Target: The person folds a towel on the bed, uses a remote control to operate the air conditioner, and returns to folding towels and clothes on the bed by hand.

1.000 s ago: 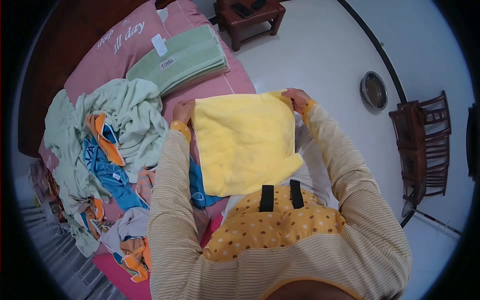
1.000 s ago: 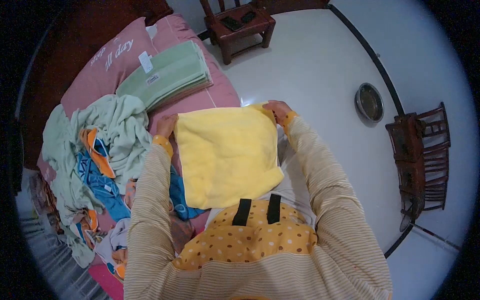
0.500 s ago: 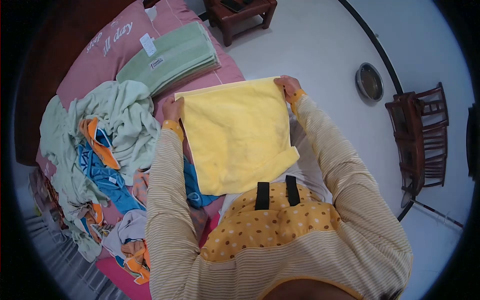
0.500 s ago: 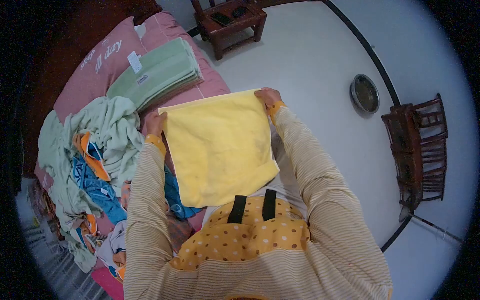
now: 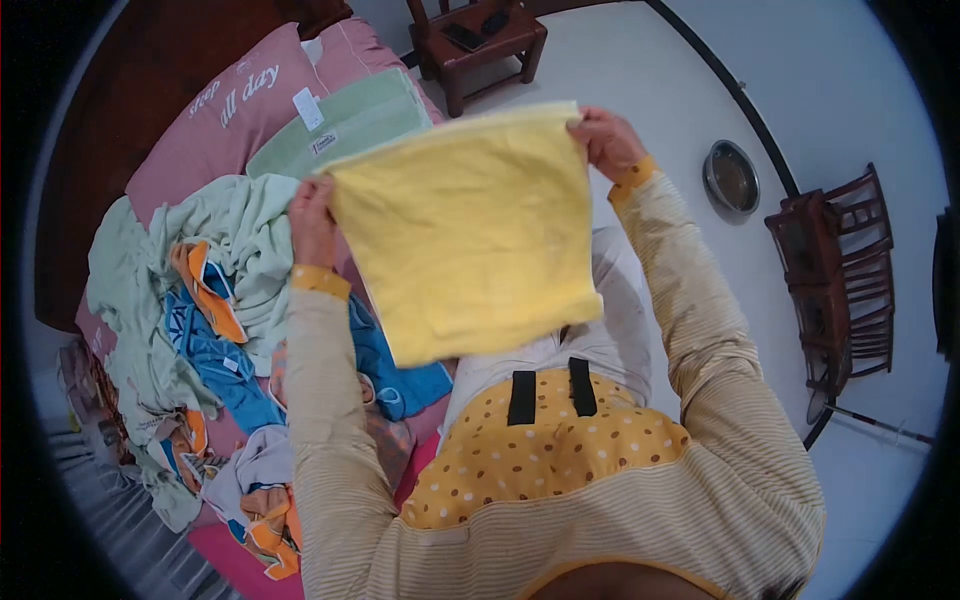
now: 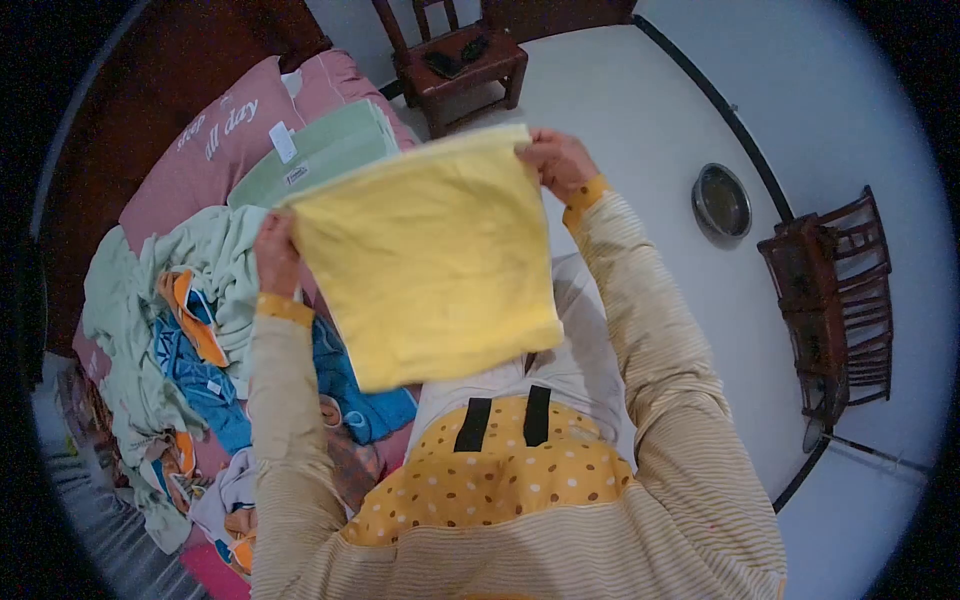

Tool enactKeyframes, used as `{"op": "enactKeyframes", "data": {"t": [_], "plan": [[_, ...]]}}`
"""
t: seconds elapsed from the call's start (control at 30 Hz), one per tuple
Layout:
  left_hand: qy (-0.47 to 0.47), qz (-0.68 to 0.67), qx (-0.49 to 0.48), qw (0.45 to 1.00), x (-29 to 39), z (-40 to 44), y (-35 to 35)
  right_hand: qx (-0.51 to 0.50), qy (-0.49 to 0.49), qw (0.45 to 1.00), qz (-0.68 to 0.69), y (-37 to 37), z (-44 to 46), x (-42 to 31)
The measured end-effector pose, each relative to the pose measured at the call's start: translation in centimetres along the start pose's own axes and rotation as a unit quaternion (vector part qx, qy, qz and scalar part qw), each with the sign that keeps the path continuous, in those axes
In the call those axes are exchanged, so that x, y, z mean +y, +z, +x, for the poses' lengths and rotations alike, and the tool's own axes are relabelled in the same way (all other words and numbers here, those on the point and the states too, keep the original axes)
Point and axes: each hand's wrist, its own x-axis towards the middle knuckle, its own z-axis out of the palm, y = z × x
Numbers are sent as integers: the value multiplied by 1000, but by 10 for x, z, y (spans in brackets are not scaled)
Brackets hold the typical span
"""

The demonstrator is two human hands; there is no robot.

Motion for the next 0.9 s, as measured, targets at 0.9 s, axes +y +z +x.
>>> {"op": "enactKeyframes", "data": {"t": [0.9], "plan": [[158,92,-65,981,187,-92,61,-89,-201,974,-53,21,-125,-130]]}}
